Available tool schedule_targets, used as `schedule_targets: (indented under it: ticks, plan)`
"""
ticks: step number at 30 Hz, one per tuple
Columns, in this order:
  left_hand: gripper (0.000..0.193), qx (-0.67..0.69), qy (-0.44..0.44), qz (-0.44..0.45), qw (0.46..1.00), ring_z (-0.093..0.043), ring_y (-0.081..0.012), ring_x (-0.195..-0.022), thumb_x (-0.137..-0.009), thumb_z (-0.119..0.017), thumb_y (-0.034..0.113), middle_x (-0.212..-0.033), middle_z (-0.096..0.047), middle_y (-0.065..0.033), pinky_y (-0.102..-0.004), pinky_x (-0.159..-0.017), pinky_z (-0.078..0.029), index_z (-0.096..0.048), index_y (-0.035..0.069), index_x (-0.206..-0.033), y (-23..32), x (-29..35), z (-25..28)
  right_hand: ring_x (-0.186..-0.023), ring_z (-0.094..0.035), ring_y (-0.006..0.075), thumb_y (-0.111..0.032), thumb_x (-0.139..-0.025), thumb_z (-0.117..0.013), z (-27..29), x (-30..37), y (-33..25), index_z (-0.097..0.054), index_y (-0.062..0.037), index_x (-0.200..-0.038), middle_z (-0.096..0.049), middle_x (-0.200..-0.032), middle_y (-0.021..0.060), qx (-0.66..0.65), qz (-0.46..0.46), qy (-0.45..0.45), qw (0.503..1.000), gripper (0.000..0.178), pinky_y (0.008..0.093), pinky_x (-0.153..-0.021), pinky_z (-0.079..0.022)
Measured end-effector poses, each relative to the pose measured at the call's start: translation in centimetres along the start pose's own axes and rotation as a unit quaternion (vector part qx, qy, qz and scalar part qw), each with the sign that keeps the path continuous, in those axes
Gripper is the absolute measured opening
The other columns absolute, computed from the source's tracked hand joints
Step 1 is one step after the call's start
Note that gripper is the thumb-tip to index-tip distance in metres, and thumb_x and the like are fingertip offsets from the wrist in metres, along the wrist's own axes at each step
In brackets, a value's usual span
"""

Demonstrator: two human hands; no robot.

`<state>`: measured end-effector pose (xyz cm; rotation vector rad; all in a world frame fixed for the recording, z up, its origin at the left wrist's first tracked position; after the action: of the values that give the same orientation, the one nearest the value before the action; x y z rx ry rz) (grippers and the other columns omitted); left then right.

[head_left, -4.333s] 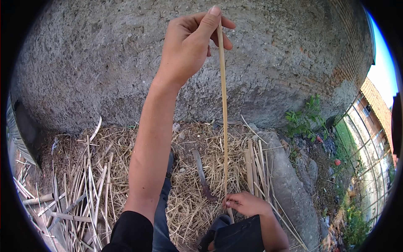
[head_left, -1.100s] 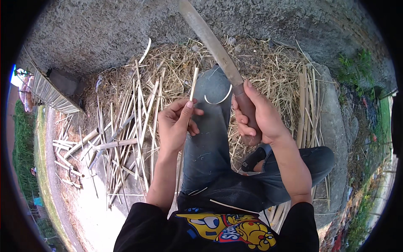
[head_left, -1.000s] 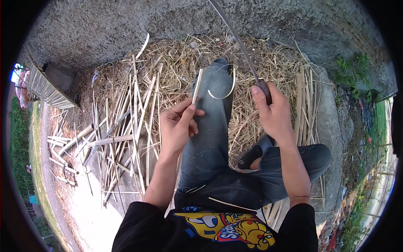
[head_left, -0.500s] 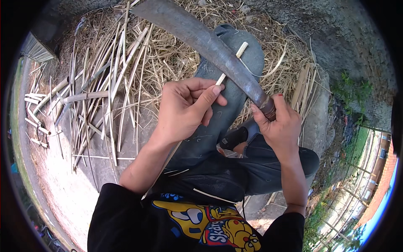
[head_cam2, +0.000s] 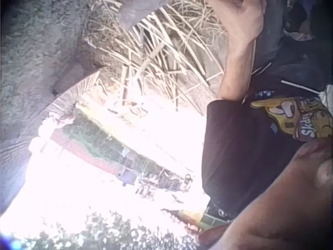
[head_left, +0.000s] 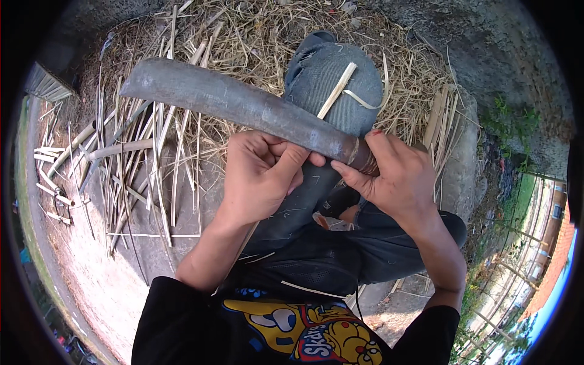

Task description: The person thins a long bamboo strip by shaving off thin layers with a machete. They hold the strip in one hand and guide the blade along its surface while seated outdoors.

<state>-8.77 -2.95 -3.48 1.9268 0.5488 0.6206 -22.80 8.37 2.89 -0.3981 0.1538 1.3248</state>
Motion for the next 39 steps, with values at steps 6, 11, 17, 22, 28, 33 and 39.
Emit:
schedule_targets:
  ticks: [6,11,17,22,28,33,39]
  plan:
    - [0.017,-0.002,-0.007,-0.005,1.0,-0.048,-0.0019,-0.049,-0.1,-0.065,0.008,-0.08,-0.072,-0.0088,-0.0178,-0.044,-0.035,-0.068,-0.009,-0.103,-0.2,0.3,0.1,-0.048,-0.064,0.0276,-0.059,-0.087,-0.072,1.3,-1.5,4.4,-0.061,-0.0079,-0.086,-0.063,-0.064,0.008,-0.11,-0.19,-0.01,0.976,0.053,0.0371,-0.043,-0.049]
    - [0.017,0.009,-0.005,0.007,1.0,-0.048,-0.0014,-0.05,-0.1,-0.065,0.007,-0.08,-0.073,-0.0083,-0.018,-0.044,-0.035,-0.069,-0.009,-0.103,-0.3,0.5,0.2,-0.05,-0.065,0.0284,-0.05,-0.088,-0.075,0.6,0.3,-0.7,-0.061,-0.0059,-0.09,-0.061,-0.061,0.0094,0.028,0.029,-0.019,0.999,0.046,0.0392,-0.045,-0.05]
    - [0.016,0.004,0.004,0.007,1.0,-0.048,-0.0008,-0.051,-0.1,-0.065,0.007,-0.08,-0.072,-0.0076,-0.0175,-0.044,-0.035,-0.068,-0.009,-0.101,-0.3,0.2,0.0,-0.051,-0.066,0.0279,-0.052,-0.088,-0.074,0.0,-0.1,-0.1,-0.06,-0.0062,-0.092,-0.061,-0.06,0.0083,-0.037,-0.023,-0.029,0.999,0.048,0.0388,-0.046,-0.051]
    - [0.015,-0.01,0.01,-0.009,1.0,-0.048,0.0,-0.052,-0.1,-0.065,0.007,-0.08,-0.072,-0.0066,-0.0167,-0.046,-0.035,-0.068,-0.008,-0.1,0.1,0.0,-0.3,-0.049,-0.065,0.0274,-0.059,-0.087,-0.072,0.3,-1.5,2.2,-0.061,-0.0073,-0.094,-0.058,-0.057,0.0073,-0.023,-0.061,0.0,0.998,0.053,0.0389,-0.044,-0.051]
    - [0.016,-0.003,0.006,-0.003,1.0,-0.047,0.0005,-0.052,-0.1,-0.065,0.007,-0.079,-0.072,-0.0056,-0.0168,-0.046,-0.034,-0.068,-0.008,-0.102,-0.3,0.4,-0.3,-0.05,-0.065,0.0293,-0.054,-0.092,-0.069,0.9,-1.3,1.7,-0.06,-0.0079,-0.088,-0.06,-0.058,0.009,0.025,-0.038,0.004,0.999,0.047,0.0395,-0.044,-0.049]
    - [0.016,-0.018,0.002,-0.013,1.0,-0.045,-0.0015,-0.048,-0.1,-0.064,0.007,-0.079,-0.071,-0.0083,-0.0179,-0.044,-0.032,-0.067,-0.009,-0.103,-0.6,0.1,-0.2,-0.05,-0.064,0.033,-0.054,-0.092,-0.069,1.2,-1.2,4.7,-0.057,-0.0063,-0.084,-0.058,-0.056,0.0102,-0.061,-0.162,-0.002,0.985,0.05,0.0416,-0.045,-0.047]
    - [0.022,0.047,-0.041,0.053,0.997,-0.041,-0.0015,-0.047,-0.103,-0.061,0.015,-0.078,-0.069,-0.0054,-0.0193,-0.042,-0.028,-0.068,-0.006,-0.104,-0.3,-0.1,-0.1,-0.052,-0.067,0.0273,-0.058,-0.086,-0.073,0.6,0.9,0.4,-0.06,-0.0076,-0.089,-0.062,-0.062,0.0074,0.01,-0.026,-0.009,1.0,0.052,0.0383,-0.045,-0.052]
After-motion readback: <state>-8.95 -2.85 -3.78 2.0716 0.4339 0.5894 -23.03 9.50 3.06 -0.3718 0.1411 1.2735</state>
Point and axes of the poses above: each hand's wrist, its own x-axis away from the middle knuckle, its own z-axis out of the back of the hand, y = z × x, the point moved 7 cm from there along -x, towards the middle knuckle
